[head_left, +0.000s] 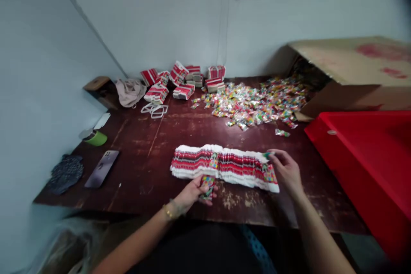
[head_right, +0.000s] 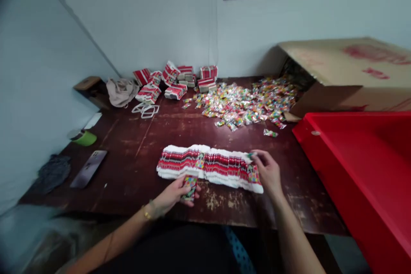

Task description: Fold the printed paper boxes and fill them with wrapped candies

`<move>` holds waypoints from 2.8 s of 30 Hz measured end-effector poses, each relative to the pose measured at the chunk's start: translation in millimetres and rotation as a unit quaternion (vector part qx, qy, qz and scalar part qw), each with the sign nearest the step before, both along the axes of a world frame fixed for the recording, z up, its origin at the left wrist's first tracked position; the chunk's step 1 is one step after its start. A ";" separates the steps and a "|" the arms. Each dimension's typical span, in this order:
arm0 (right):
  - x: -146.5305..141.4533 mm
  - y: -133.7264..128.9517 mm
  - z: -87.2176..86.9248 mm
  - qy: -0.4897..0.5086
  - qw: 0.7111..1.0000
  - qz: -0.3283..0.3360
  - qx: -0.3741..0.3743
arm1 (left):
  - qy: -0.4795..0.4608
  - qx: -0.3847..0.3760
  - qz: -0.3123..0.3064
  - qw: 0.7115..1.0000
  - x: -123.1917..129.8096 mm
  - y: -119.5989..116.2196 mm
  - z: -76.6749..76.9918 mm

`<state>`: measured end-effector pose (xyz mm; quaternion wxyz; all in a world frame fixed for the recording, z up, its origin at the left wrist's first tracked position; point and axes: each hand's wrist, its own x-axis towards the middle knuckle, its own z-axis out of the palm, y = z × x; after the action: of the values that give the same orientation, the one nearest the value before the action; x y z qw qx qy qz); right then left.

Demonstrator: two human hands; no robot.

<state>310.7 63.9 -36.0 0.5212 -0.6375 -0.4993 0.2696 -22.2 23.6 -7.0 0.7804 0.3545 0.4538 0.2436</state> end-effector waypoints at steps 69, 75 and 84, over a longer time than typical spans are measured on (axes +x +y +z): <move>44.5 -55.9 -22.9 -0.347 0.917 0.193 -0.045 | 0.001 0.035 -0.223 0.974 33.2 -20.1 9.0; -24.7 -100.8 12.9 -0.314 0.936 0.118 0.104 | -0.120 -0.023 -0.113 0.986 38.7 -15.9 7.9; -133.9 -86.0 24.2 -0.227 0.945 0.196 0.129 | -0.072 -0.042 0.021 0.996 41.9 -18.3 -2.9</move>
<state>176.8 -22.2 -11.7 0.4085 -0.4989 -0.7499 0.1480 19.8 5.3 -9.9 0.8196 0.2936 0.4140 0.2658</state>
